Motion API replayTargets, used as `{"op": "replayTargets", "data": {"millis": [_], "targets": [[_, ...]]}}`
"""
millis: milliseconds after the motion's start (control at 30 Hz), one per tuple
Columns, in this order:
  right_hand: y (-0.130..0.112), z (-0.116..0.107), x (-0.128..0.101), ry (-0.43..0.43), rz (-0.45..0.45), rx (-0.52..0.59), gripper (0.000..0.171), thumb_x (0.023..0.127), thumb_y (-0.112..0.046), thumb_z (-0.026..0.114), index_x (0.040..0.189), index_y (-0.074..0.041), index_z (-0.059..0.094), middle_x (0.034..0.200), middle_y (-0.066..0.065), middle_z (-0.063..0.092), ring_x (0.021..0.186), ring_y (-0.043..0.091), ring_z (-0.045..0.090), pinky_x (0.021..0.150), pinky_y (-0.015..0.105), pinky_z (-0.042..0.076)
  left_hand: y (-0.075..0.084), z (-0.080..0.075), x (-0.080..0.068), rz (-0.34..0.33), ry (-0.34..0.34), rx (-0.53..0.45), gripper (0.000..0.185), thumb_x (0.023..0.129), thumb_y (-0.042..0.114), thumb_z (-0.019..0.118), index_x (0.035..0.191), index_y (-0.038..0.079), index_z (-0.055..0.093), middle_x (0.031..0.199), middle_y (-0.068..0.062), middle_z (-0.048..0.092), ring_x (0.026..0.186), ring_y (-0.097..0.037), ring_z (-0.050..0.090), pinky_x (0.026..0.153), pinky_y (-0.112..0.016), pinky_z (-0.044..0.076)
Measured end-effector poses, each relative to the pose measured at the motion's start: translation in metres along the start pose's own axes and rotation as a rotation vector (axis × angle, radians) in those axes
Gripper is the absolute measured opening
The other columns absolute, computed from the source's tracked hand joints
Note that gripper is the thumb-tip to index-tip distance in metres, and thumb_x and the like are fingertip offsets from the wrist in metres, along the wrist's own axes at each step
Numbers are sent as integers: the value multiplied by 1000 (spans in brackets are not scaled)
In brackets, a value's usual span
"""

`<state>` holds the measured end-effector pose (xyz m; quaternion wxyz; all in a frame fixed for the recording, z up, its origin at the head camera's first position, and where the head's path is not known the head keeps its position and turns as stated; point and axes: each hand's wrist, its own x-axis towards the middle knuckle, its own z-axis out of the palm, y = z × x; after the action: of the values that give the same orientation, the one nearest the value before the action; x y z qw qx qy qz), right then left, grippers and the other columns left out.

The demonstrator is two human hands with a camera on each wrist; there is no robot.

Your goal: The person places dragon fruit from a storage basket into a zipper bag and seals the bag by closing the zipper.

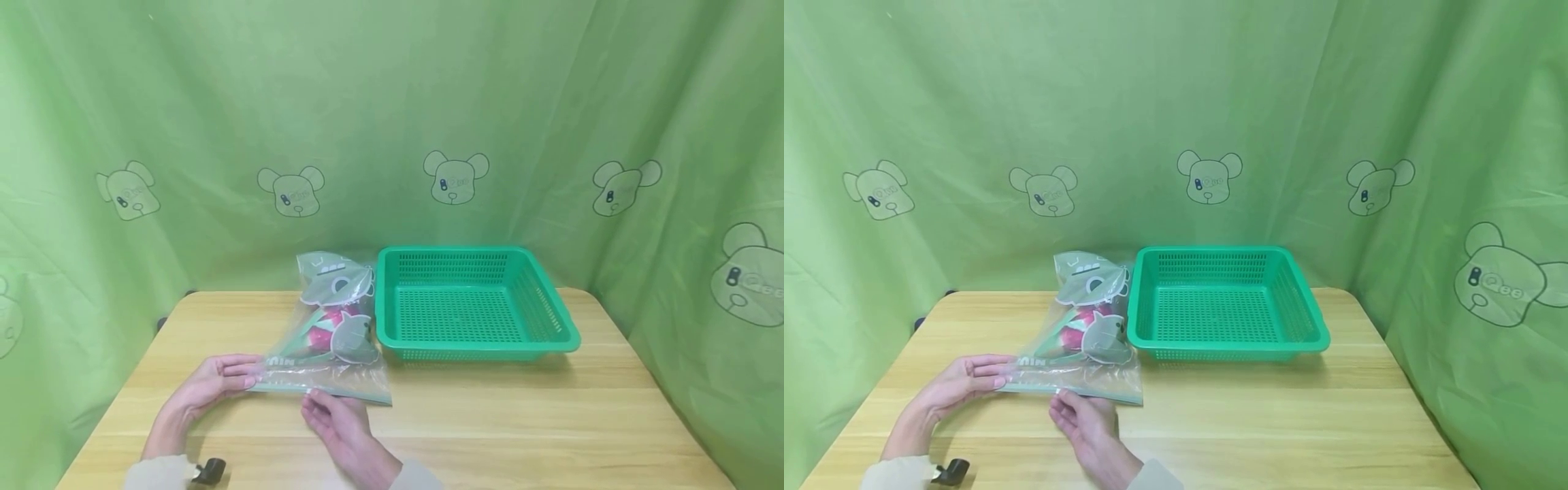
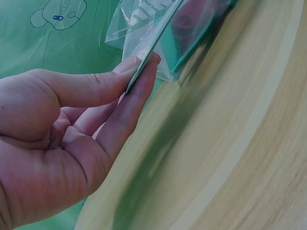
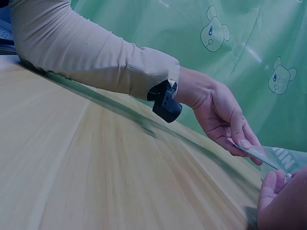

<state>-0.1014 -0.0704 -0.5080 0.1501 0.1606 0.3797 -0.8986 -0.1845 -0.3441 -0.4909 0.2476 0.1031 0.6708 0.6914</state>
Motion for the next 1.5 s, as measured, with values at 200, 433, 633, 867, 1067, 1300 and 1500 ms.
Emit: {"op": "replayTargets", "data": {"millis": [200, 433, 633, 867, 1067, 1300, 1500], "targets": [[-3, -3, 0, 5, 4, -2, 33, 91, -6, 74, 117, 9, 61, 104, 16, 70, 95, 20, 70, 98, 35, 55, 1, 1, 3, -10, 16, 19, 59, 95, -4, 66, 144, -20, 37, 128, -19, 69, 109, -21, 71, 97, -36, 55], [-4, -3, 1, 2, 14, -6, 31, 91, -6, 73, 116, 9, 61, 102, 15, 71, 94, 20, 71, 97, 35, 56, 0, 1, 3, -12, 25, 20, 60, 95, -4, 67, 144, -21, 37, 126, -18, 69, 108, -21, 71, 97, -36, 56], [-5, -5, 0, -1, 14, -17, 33, 91, -7, 74, 116, 10, 61, 102, 15, 71, 94, 19, 70, 97, 34, 56, -1, 0, 2, 4, 13, 4, 59, 96, -5, 65, 144, -21, 36, 128, -20, 68, 108, -20, 71, 96, -35, 56], [-8, -8, 0, -8, 3, -20, 32, 92, -7, 73, 116, 9, 61, 103, 14, 70, 95, 19, 70, 98, 34, 56, -4, -4, 1, 4, 13, -30, 58, 96, -7, 64, 144, -21, 35, 126, -18, 69, 108, -21, 71, 97, -36, 56], [-11, -14, 2, -27, 0, -16, 31, 93, -7, 71, 117, 9, 60, 103, 13, 70, 97, 19, 69, 99, 34, 55, -5, -4, -1, 13, 13, -36, 57, 95, -7, 64, 144, -21, 37, 126, -18, 69, 108, -21, 71, 97, -35, 55], [-14, -22, 0, -40, -5, -20, 28, 93, -7, 71, 115, 7, 61, 104, 13, 70, 98, 19, 69, 99, 33, 54, -2, 0, 0, 17, -7, -11, 57, 96, -6, 64, 144, -21, 36, 128, -20, 68, 110, -20, 71, 98, -35, 55], [-18, -22, -2, -47, -8, -36, 29, 94, -8, 70, 117, 8, 61, 104, 12, 70, 98, 18, 69, 99, 32, 54, 1, 0, -1, 8, 18, 6, 58, 95, -4, 66, 144, -19, 38, 129, -20, 67, 109, -21, 71, 98, -36, 55]]}}
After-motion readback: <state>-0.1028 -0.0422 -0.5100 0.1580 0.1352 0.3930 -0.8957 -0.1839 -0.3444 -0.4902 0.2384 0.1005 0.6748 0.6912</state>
